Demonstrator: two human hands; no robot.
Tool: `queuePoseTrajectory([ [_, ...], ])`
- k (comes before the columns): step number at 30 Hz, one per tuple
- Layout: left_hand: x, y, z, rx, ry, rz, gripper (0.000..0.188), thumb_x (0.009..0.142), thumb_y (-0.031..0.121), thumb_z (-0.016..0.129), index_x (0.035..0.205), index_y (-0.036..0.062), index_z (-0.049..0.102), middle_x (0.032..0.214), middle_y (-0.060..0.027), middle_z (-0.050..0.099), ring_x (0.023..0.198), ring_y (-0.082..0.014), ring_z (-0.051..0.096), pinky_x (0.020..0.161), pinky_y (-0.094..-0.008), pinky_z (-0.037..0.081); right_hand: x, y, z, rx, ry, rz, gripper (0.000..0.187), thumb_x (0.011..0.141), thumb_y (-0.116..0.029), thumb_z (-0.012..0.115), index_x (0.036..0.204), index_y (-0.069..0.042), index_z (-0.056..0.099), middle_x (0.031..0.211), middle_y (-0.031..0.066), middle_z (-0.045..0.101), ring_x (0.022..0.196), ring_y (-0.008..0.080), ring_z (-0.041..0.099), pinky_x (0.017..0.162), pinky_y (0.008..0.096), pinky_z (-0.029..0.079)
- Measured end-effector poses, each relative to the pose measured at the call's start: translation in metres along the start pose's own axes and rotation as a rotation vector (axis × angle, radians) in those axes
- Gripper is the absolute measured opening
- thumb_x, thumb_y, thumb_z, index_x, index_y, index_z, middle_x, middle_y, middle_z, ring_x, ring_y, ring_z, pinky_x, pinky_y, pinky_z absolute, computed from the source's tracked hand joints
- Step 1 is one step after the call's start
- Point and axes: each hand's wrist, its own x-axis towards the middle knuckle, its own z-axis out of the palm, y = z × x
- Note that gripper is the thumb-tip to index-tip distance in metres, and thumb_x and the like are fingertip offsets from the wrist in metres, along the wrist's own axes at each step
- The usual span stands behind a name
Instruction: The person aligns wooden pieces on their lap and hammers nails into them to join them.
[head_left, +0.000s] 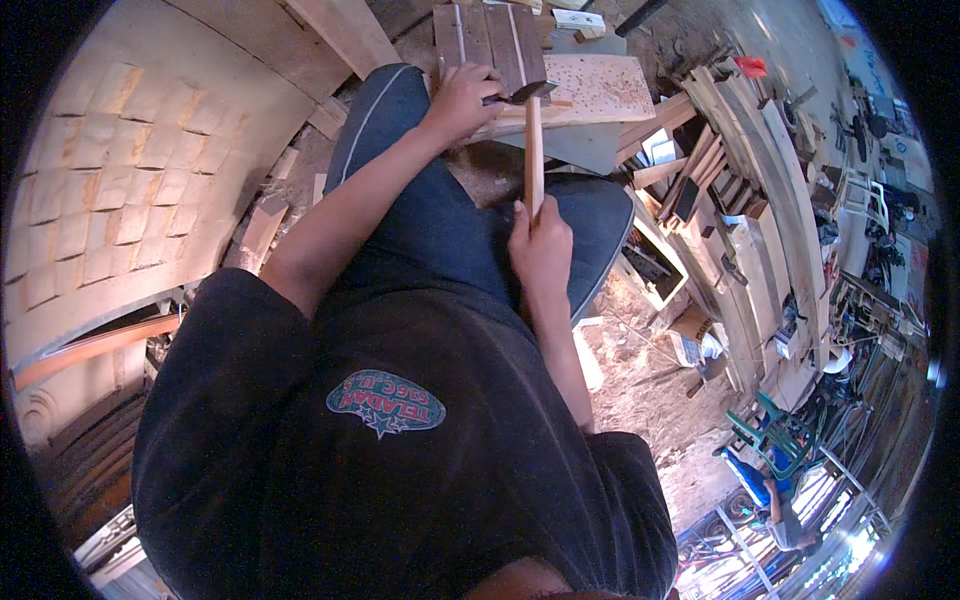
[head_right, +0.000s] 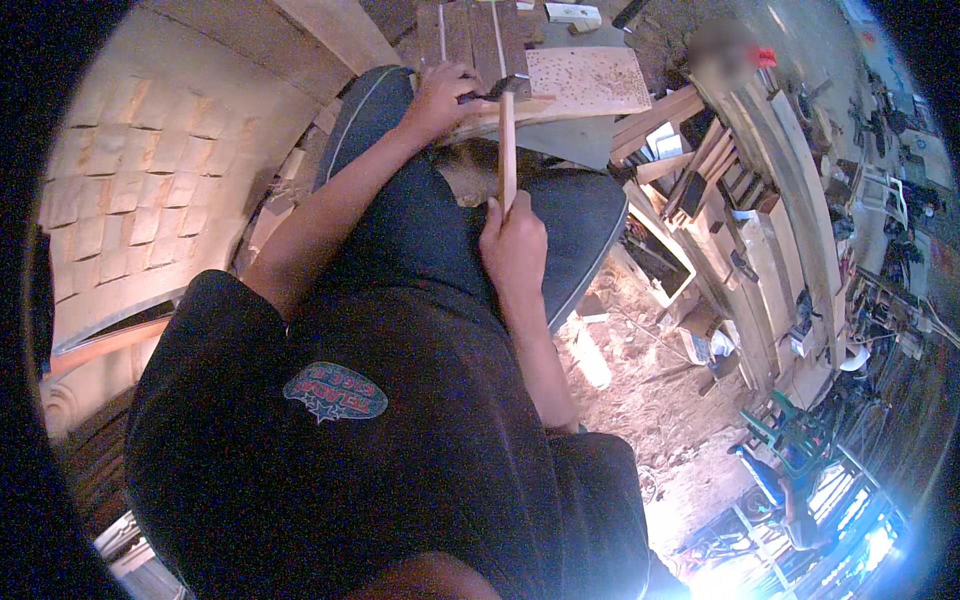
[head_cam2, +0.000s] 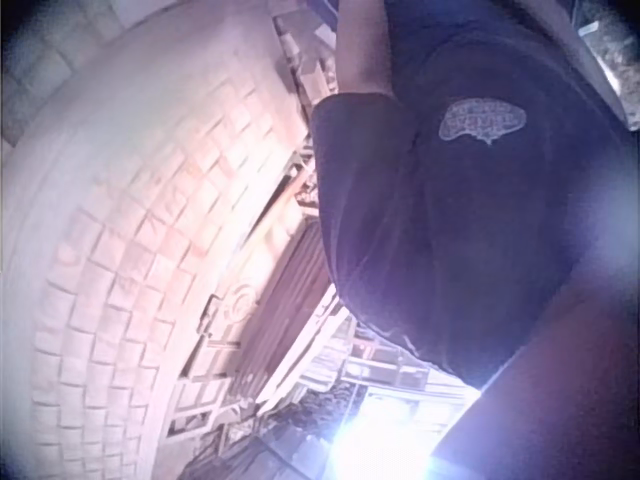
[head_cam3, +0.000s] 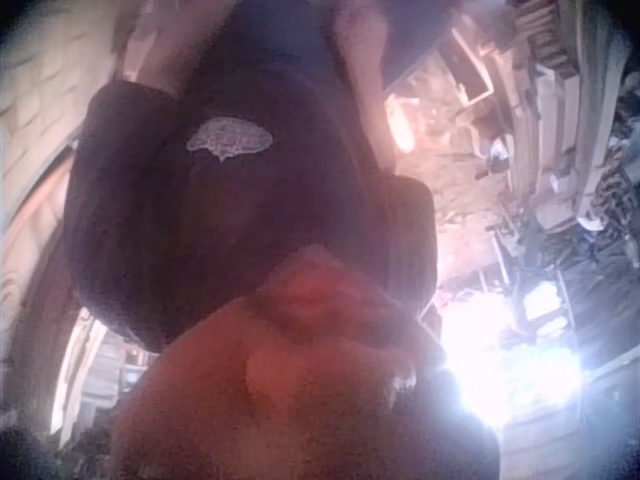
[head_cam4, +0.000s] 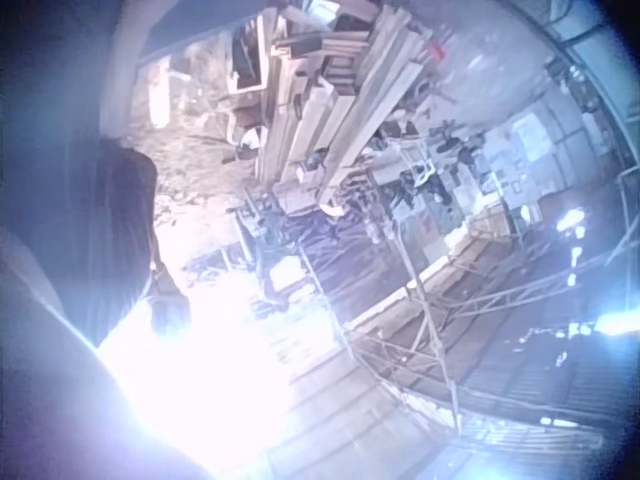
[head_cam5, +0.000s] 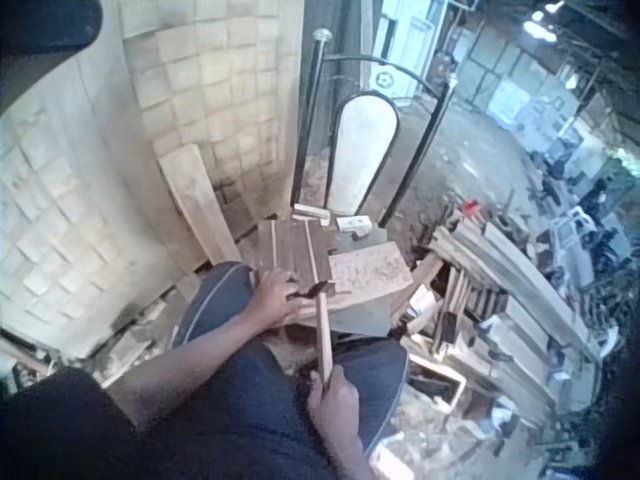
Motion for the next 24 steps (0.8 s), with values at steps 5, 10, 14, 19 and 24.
queuePoseTrajectory([
  [5, -0.002, -0.004, 0.001, -0.032, 0.050, 0.081, 0.019, 0.079, 0.023, 0.076, 0.093, 0.0095, 0.075, 0.107, -0.0049, 0.067, 0.107, -0.0289, 0.059, 0.095, -0.0429, 0.041, -0.001, -0.001, 0.004, 0.027, 0.024, -0.001, 0.025, 0.097, -0.020, 0.063, 0.090, 0.000, 0.051, 0.073, 0.0296, 0.064, 0.071, 0.0510, 0.066, 0.059, 0.0579, 0.051],
  [10, -0.001, -0.003, -0.002, -0.025, 0.004, 0.048, 0.019, 0.080, 0.023, 0.077, 0.093, 0.0090, 0.075, 0.107, -0.0053, 0.066, 0.108, -0.0295, 0.059, 0.095, -0.0437, 0.042, -0.001, -0.009, -0.007, 0.043, 0.000, 0.018, 0.025, 0.097, -0.020, 0.064, 0.091, 0.000, 0.050, 0.074, 0.0303, 0.064, 0.072, 0.0513, 0.066, 0.061, 0.0590, 0.051],
  [14, 0.000, 0.004, -0.003, 0.013, 0.000, 0.026, 0.020, 0.080, 0.023, 0.077, 0.092, 0.0075, 0.074, 0.107, -0.0068, 0.066, 0.108, -0.0305, 0.058, 0.097, -0.0447, 0.042, 0.002, -0.002, -0.006, 0.009, -0.002, 0.013, 0.025, 0.097, -0.020, 0.063, 0.092, 0.001, 0.050, 0.074, 0.0302, 0.064, 0.072, 0.0515, 0.065, 0.061, 0.0583, 0.051],
  [19, 0.000, 0.001, -0.001, -0.063, 0.014, 0.006, 0.030, 0.080, 0.024, 0.077, 0.105, 0.0074, 0.073, 0.111, -0.0102, 0.065, 0.113, -0.0324, 0.057, 0.102, -0.0477, 0.040, 0.002, -0.009, -0.015, 0.066, 0.020, 0.003, 0.024, 0.098, -0.019, 0.062, 0.092, 0.000, 0.050, 0.073, 0.0300, 0.063, 0.072, 0.0513, 0.065, 0.060, 0.0577, 0.051],
  [24, -0.003, 0.011, 0.003, 0.010, 0.132, -0.176, 0.055, 0.079, 0.026, 0.078, 0.127, 0.0048, 0.066, 0.132, -0.0145, 0.063, 0.132, -0.0347, 0.051, 0.115, -0.0475, 0.035, 0.007, -0.009, -0.019, -0.028, -0.026, 0.005, 0.026, 0.099, -0.021, 0.065, 0.092, 0.001, 0.054, 0.074, 0.0276, 0.063, 0.074, 0.0503, 0.065, 0.060, 0.0528, 0.048],
])
